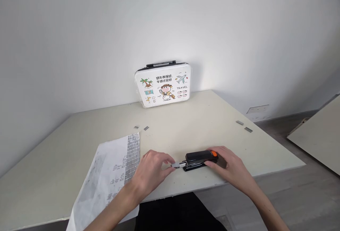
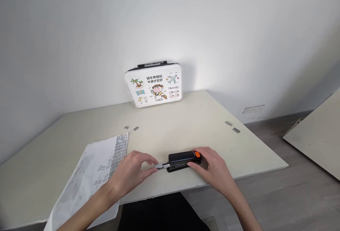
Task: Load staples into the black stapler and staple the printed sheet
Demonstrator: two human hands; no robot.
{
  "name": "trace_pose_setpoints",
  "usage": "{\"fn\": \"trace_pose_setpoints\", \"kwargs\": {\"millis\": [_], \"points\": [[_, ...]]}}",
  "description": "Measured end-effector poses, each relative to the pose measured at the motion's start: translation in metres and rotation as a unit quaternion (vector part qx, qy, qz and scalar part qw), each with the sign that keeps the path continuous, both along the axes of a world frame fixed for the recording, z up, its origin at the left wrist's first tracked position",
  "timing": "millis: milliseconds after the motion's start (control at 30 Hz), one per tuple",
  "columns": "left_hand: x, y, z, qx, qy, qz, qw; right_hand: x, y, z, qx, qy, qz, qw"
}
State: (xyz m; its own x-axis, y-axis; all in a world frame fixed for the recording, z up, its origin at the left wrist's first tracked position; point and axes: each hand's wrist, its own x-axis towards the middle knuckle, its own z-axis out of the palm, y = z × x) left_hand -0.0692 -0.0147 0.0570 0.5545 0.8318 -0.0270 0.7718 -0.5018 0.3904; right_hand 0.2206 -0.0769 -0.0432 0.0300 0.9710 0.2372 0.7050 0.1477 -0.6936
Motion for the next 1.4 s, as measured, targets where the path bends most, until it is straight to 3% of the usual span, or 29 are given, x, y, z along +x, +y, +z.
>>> {"fn": "trace_pose_setpoints", "kwargs": {"millis": [733, 1400], "points": [[0.0046, -0.0041, 0.0057, -0.002, 0.039, 0.021, 0.999, 0.0012, -0.0009, -0.0020, -0.011, 0.014, 0.001, 1.000], [0.0008, -0.0019, -0.0004, 0.011, 0.036, -0.002, 0.999, 0.0012, 0.0000, 0.0000, -0.006, 0.000, 0.001, 1.000]]}}
